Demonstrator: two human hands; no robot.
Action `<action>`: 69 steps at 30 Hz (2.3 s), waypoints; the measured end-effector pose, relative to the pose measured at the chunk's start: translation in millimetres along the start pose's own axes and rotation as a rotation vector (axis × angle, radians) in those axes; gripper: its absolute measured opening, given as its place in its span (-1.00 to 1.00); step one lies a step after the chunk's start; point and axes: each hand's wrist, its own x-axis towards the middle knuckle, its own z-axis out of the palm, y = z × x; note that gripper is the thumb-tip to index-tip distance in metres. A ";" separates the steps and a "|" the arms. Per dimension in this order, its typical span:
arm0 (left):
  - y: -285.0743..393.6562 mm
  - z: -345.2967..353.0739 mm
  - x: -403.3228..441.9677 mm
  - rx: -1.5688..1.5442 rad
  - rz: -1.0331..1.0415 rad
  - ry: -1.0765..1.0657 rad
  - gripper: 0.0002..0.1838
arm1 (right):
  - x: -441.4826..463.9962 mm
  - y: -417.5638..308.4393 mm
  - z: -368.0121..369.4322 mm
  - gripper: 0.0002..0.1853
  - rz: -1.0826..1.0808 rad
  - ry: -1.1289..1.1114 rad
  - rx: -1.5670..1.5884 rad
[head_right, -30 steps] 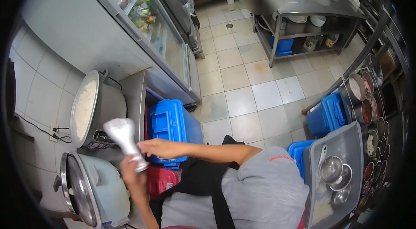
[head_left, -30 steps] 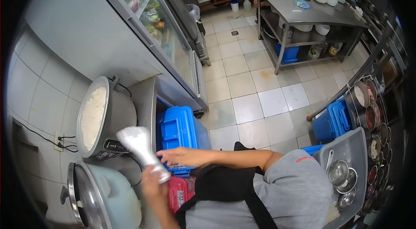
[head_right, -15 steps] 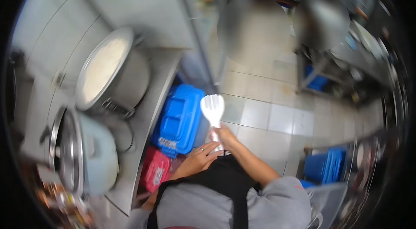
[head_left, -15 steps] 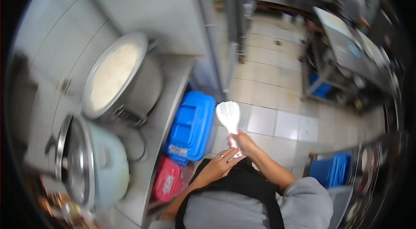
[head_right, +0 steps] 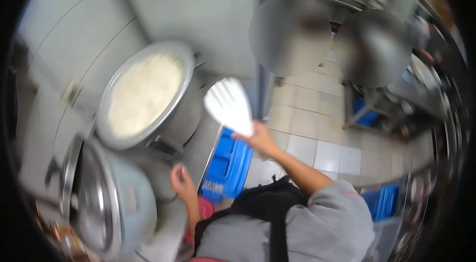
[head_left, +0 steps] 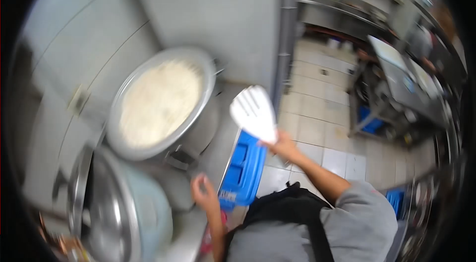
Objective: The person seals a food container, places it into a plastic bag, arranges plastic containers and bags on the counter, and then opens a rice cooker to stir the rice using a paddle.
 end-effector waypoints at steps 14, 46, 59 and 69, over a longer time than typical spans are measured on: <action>-34.1 72.3 -16.5 -0.281 -0.179 -0.768 -0.76 | -38.9 193.8 -99.5 -0.59 0.269 0.361 -0.414; -5.7 112.4 -9.5 -0.217 -0.327 -0.520 -0.82 | -18.8 310.3 -110.2 -0.63 0.460 0.300 -0.406; 60.7 43.1 53.0 -0.069 0.024 -0.082 -0.81 | 18.2 231.8 -88.9 -0.70 0.369 0.246 -0.375; 59.4 100.0 35.3 -0.150 -0.138 -0.227 -0.78 | 24.4 212.5 -105.6 -0.74 0.152 0.322 -0.306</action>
